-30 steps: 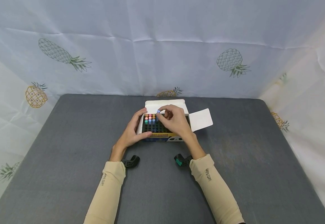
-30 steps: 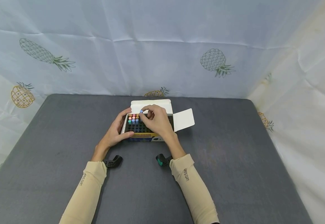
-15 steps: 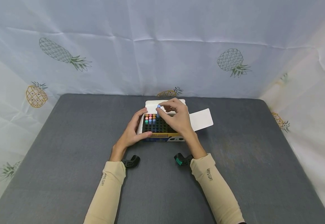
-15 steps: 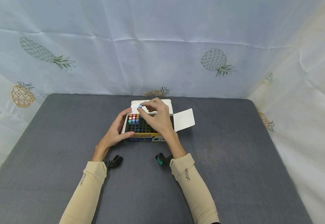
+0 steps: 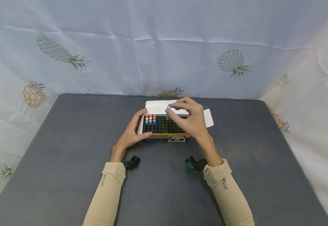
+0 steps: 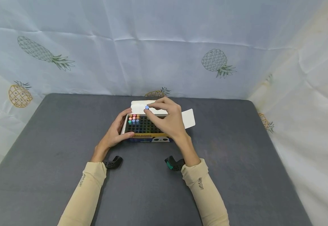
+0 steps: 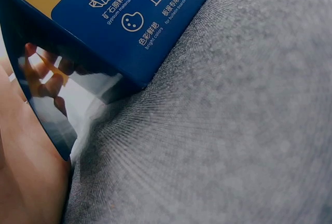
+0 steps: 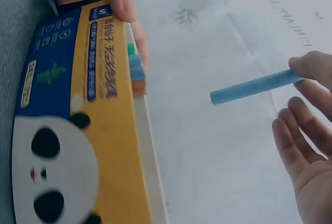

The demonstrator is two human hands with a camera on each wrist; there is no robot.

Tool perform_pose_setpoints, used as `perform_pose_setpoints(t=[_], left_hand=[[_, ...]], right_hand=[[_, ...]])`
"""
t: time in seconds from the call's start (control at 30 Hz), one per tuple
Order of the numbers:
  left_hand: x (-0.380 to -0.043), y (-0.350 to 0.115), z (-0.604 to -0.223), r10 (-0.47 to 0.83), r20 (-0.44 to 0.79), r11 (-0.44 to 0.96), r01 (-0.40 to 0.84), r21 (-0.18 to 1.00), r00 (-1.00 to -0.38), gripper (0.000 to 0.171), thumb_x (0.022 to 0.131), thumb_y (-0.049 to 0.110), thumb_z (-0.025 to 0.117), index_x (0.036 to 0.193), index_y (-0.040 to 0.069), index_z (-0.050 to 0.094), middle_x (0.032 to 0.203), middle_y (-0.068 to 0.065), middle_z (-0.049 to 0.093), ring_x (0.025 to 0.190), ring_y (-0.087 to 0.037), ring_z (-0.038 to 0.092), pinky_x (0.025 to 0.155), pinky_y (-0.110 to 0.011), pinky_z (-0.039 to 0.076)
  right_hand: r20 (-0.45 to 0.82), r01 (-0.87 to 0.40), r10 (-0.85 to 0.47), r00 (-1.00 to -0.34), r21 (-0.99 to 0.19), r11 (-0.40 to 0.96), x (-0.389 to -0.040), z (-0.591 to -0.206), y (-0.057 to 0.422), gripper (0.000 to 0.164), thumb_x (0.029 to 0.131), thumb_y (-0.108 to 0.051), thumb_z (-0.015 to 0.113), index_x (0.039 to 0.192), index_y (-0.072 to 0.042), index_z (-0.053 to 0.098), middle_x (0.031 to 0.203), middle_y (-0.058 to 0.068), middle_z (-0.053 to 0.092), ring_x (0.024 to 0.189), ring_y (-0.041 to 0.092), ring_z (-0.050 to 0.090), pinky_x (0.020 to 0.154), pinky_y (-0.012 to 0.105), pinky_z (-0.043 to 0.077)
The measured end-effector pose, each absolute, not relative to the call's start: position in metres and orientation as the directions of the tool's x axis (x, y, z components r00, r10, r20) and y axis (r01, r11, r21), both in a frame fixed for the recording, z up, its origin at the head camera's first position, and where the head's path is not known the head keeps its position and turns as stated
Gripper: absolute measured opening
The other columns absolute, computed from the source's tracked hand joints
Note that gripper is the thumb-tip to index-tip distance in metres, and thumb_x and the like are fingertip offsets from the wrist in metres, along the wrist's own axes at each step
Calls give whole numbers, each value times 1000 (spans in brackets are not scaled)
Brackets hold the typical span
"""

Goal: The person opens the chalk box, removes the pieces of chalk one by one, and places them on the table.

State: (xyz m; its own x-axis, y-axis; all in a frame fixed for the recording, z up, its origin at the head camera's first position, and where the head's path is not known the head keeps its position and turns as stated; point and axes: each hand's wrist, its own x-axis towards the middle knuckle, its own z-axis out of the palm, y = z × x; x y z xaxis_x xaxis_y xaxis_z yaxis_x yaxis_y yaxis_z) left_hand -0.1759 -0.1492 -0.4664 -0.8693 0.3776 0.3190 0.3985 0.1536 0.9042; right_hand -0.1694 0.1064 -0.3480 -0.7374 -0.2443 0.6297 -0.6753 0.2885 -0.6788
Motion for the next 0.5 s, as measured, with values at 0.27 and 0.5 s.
perform_pose_setpoints(t=[0.27,0.5], left_hand=[[-177,-149,-464,378,335,153,415,897,-863,88,87,6,77,160,7,27,171,-16,16,157,-34,22,121,-58,25],[-175,-148,-464,376,341,150,419,895,-862,88,86,5,77,159,5,28,170,-18,18,155,-35,26,119,-58,27]], right_hand=[[630,-672,-242,-738,-655,345,-142,-346,144,15,79,4,83,93,0,81,93,15,69,84,20,64,78,21,51],[591,-627,-217,-777,-697,348,-117,-352,176,18,77,14,79,91,2,80,88,17,66,83,7,61,73,17,50]])
